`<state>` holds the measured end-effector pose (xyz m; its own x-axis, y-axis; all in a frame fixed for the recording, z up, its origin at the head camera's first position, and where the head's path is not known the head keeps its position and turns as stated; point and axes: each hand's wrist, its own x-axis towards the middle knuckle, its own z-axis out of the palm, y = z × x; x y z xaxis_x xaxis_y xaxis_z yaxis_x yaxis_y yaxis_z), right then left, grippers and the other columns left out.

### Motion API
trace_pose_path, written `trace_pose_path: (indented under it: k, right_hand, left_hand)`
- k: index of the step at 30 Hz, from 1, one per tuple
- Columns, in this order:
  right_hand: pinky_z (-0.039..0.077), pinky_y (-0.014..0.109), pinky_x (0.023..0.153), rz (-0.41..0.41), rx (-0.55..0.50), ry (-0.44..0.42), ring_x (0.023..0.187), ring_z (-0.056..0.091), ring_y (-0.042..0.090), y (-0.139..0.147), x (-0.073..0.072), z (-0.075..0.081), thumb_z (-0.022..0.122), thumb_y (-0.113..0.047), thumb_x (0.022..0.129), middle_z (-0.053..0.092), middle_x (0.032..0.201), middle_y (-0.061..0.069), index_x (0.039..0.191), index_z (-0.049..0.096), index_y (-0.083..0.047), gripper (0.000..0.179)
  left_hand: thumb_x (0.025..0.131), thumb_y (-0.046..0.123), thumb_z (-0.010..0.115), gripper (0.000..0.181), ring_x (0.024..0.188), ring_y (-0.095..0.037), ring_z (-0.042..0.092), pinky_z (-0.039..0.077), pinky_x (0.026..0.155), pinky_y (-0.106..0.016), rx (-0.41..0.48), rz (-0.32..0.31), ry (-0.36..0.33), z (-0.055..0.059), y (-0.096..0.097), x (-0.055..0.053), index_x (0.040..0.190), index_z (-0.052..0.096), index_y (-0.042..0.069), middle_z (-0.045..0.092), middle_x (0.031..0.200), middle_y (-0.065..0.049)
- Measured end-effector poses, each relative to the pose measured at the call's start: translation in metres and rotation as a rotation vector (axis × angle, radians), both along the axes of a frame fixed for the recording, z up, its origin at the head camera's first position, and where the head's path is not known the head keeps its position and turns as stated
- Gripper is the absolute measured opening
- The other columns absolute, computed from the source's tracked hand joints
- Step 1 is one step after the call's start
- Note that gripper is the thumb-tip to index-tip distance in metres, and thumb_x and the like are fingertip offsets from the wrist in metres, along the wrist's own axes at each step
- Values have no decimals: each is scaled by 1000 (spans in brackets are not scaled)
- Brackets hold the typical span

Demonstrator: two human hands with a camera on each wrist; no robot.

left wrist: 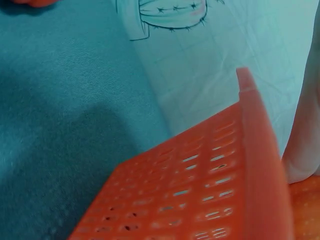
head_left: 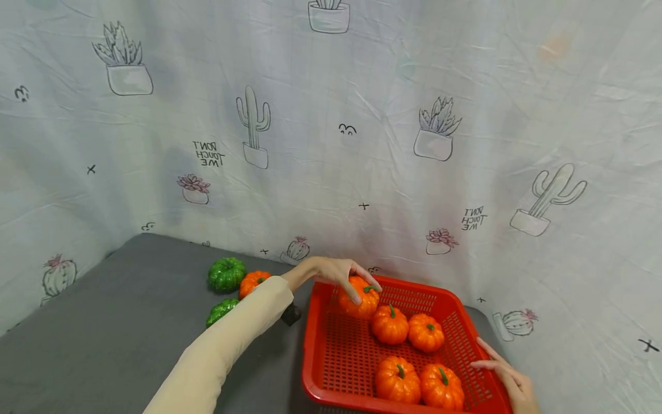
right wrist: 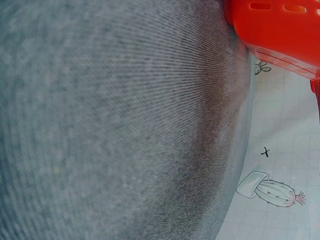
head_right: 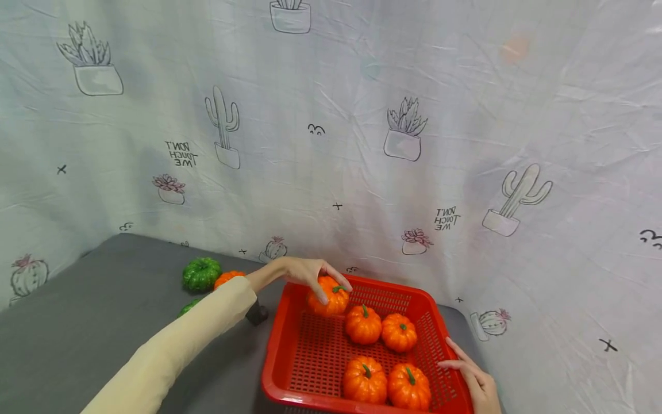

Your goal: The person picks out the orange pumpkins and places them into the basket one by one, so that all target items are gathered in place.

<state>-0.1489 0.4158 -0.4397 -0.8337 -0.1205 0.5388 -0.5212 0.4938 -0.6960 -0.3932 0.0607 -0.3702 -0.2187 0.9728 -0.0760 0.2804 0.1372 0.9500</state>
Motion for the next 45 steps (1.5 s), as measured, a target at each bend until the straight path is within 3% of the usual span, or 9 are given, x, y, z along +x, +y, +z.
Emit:
trace_pose_path:
  k: [4, 11, 20, 24, 28, 35, 41, 45]
  right_hand:
    - [39, 5, 87, 20, 13, 35, 122, 45, -8, 1, -1, -1, 25, 10, 101, 49, 138, -18, 101, 64, 17, 40]
    - [43, 6, 81, -53, 73, -4, 116, 48, -11, -1, -1, -2, 27, 6, 102, 48, 137, -24, 102, 67, 12, 40]
    - [41, 5, 85, 24, -19, 11, 120, 46, -9, 1, -3, -5, 25, 10, 101, 50, 137, -19, 102, 65, 15, 40]
    - [40, 5, 85, -6, 14, 27, 120, 46, -9, 1, -3, -6, 26, 11, 100, 50, 137, -19, 102, 66, 13, 40]
    - [40, 5, 84, -17, 52, 30, 120, 46, -10, 2, -3, -6, 26, 11, 100, 49, 138, -21, 102, 67, 12, 41]
    - [40, 5, 86, 35, -6, 45, 121, 46, -7, 3, -5, -5, 25, 15, 98, 50, 138, -16, 102, 67, 12, 42]
    - [37, 4, 88, -7, 77, 82, 121, 45, -9, 5, -6, -8, 25, 16, 97, 48, 138, -19, 101, 68, 10, 43]
    - [32, 6, 93, 53, 97, 158, 127, 42, -5, 8, -9, -13, 23, 21, 94, 47, 142, -13, 102, 66, 11, 45]
  left_hand:
    - [83, -2, 69, 54, 121, -7, 48, 43, 98, -27, -49, -44, 7, -5, 8, -4, 135, 54, 1, 52, 139, -1]
    - [83, 0, 72, 50, 125, -1, 41, 38, 100, -22, -176, -59, 35, -19, 11, -10, 131, 61, 11, 53, 134, 11]
    - [81, 1, 74, 43, 128, -3, 38, 36, 101, -22, -288, -42, 62, -25, 18, -9, 121, 68, 16, 54, 129, 14]
    - [81, 2, 75, 43, 129, -1, 36, 34, 102, -21, -315, -49, 95, -28, 22, -9, 120, 69, 18, 54, 129, 16]
    - [79, -1, 76, 46, 120, 0, 46, 39, 98, -19, -332, -76, 86, -32, 26, -10, 122, 68, 16, 58, 124, 15]
    - [80, -6, 73, 47, 103, -3, 56, 46, 91, -20, -367, -82, 48, -34, 30, -11, 125, 65, 10, 62, 118, 9]
    - [82, -2, 73, 46, 111, 2, 48, 40, 95, -17, -428, -109, 96, -38, 32, -12, 124, 65, 15, 56, 122, 16]
    - [82, -3, 73, 47, 113, 1, 48, 39, 96, -17, -429, -113, 84, -40, 33, -12, 124, 65, 15, 55, 125, 16]
